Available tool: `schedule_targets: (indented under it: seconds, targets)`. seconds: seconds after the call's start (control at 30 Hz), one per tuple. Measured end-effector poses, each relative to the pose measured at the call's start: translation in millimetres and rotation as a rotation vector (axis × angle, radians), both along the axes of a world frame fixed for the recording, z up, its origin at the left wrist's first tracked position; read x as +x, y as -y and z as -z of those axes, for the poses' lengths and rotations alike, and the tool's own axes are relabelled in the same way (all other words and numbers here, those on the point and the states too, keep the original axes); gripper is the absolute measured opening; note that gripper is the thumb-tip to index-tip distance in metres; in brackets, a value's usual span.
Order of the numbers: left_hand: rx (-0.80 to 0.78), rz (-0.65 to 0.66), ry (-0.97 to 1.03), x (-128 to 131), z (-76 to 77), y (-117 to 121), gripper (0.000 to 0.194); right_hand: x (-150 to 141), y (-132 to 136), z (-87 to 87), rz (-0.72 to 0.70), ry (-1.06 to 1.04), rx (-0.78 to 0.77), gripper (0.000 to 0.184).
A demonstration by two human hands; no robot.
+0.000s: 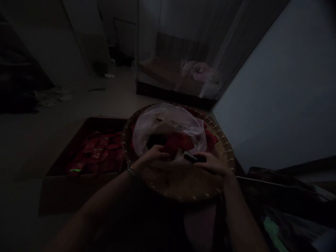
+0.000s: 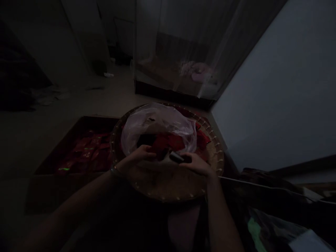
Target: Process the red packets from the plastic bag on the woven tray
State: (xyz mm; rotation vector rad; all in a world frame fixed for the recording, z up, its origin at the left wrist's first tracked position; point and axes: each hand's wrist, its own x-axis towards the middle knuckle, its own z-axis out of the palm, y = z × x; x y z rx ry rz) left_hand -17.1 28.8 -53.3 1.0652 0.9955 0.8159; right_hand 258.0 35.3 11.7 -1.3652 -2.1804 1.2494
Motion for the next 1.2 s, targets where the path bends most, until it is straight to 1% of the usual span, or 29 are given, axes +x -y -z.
schedule_targets:
  seconds: [0.07,0.1,0.17,0.27,0.3,0.33,0.37,0.4,0.43,0.47,0.53,0.6,0.73,0.83,0.9,0.97,1.03,1.1,1.17,1.2]
  targets:
    - [-0.001,-0.036,0.01,0.3,2.1,-2.4,0.038,-0.1,9.1,10.3,-0.184,0.1,-0.045,0.048]
    - [-0.001,-0.042,0.015,0.5,2.5,-2.9,0.037,-2.6,13.9,15.5,-0.246,0.146,-0.056,0.047]
    - [0.001,-0.041,0.022,0.5,2.0,-2.8,0.035,-10.5,21.5,23.4,-0.299,0.203,-0.065,0.043]
    - [0.007,-0.026,0.025,-0.1,0.2,-1.1,0.034,-24.8,20.6,24.7,-0.293,0.155,-0.052,0.033]
    - [0.008,-0.018,0.018,-0.2,-0.3,-0.6,0.035,-30.1,16.4,22.3,-0.245,0.123,-0.017,0.03]
    - [0.007,-0.009,0.013,-0.3,-0.7,-0.1,0.036,-35.9,10.4,19.0,-0.166,0.083,0.044,0.03]
    - [0.003,0.005,0.008,-0.3,-1.0,0.3,0.038,-42.4,3.2,15.2,-0.048,0.054,0.127,0.034]
    - [-0.004,0.018,0.001,-0.2,-1.3,0.8,0.039,-49.7,-4.7,11.4,0.1,0.005,0.221,0.038]
    - [-0.011,0.029,-0.006,0.1,-1.6,1.2,0.041,-57.6,-12.7,8.1,0.204,-0.058,0.322,0.041]
    - [-0.017,0.04,-0.014,0.4,-2.0,1.7,0.042,-65.9,-20.3,5.5,0.243,-0.092,0.4,0.043]
    - [-0.011,0.063,-0.021,1.4,-3.2,2.7,0.044,-82.4,-32.4,3.8,0.275,-0.093,0.507,0.039]
    - [-0.002,0.063,0.0,2.9,-5.3,3.5,0.047,-96.3,-39.0,6.7,0.282,-0.075,0.557,0.035]
    - [-0.03,-0.041,0.063,6.4,-11.6,4.2,0.053,-111.1,-38.8,20.2,0.232,-0.144,0.57,0.037]
    - [-0.051,-0.028,0.09,7.8,-16.7,5.5,0.053,-114.0,-37.0,28.8,0.206,-0.251,0.559,0.038]
    - [-0.063,-0.012,0.092,7.8,-19.3,6.7,0.053,-112.9,-39.9,32.1,0.23,-0.312,0.497,0.04]
    - [-0.072,-0.034,0.096,7.0,-21.0,7.4,0.052,-107.4,-47.2,33.9,0.339,-0.356,0.395,0.045]
    - [-0.084,-0.093,0.127,5.6,-21.9,7.2,0.053,-96.6,-57.6,34.9,0.518,-0.419,0.307,0.054]
    - [-0.097,-0.157,0.17,3.9,-22.5,6.4,0.053,-82.6,-67.4,35.9,0.672,-0.501,0.264,0.059]
    - [-0.107,-0.201,0.194,2.8,-23.1,5.4,0.05,-70.6,-72.8,36.7,0.741,-0.547,0.245,0.059]
    - [-0.109,-0.211,0.196,2.6,-23.2,4.9,0.049,-67.2,-73.0,36.9,0.738,-0.545,0.221,0.059]
